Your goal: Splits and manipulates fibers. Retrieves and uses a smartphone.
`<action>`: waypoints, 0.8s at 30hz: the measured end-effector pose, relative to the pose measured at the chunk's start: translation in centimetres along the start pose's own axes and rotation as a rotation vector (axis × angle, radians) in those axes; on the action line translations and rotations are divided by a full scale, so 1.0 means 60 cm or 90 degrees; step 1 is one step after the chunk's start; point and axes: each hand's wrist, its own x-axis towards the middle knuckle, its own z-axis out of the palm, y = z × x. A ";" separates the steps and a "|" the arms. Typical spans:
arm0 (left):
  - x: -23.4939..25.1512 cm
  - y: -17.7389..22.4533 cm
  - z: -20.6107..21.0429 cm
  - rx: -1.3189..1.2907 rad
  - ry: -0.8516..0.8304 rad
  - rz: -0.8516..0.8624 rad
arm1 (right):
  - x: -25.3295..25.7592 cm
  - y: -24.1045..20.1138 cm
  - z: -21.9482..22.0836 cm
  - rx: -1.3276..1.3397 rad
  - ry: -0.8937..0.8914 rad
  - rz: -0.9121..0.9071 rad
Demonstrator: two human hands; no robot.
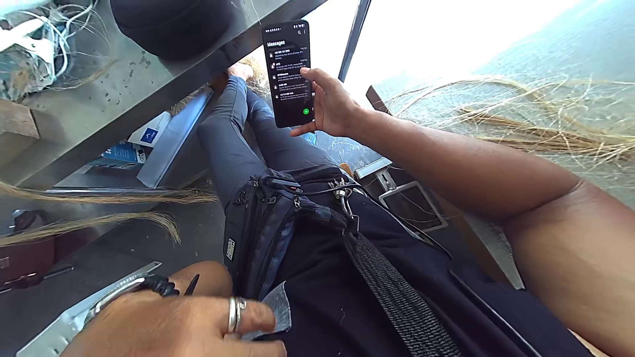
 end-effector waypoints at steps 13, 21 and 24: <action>0.102 -0.285 -0.038 0.375 0.269 -0.499 | 0.000 0.000 0.000 0.028 -0.013 -0.010; 0.119 -0.309 -0.029 0.340 0.255 -0.517 | 0.001 0.000 0.002 0.031 -0.015 -0.010; 0.117 -0.318 -0.028 0.338 0.261 -0.512 | 0.002 0.000 0.003 0.037 -0.011 -0.015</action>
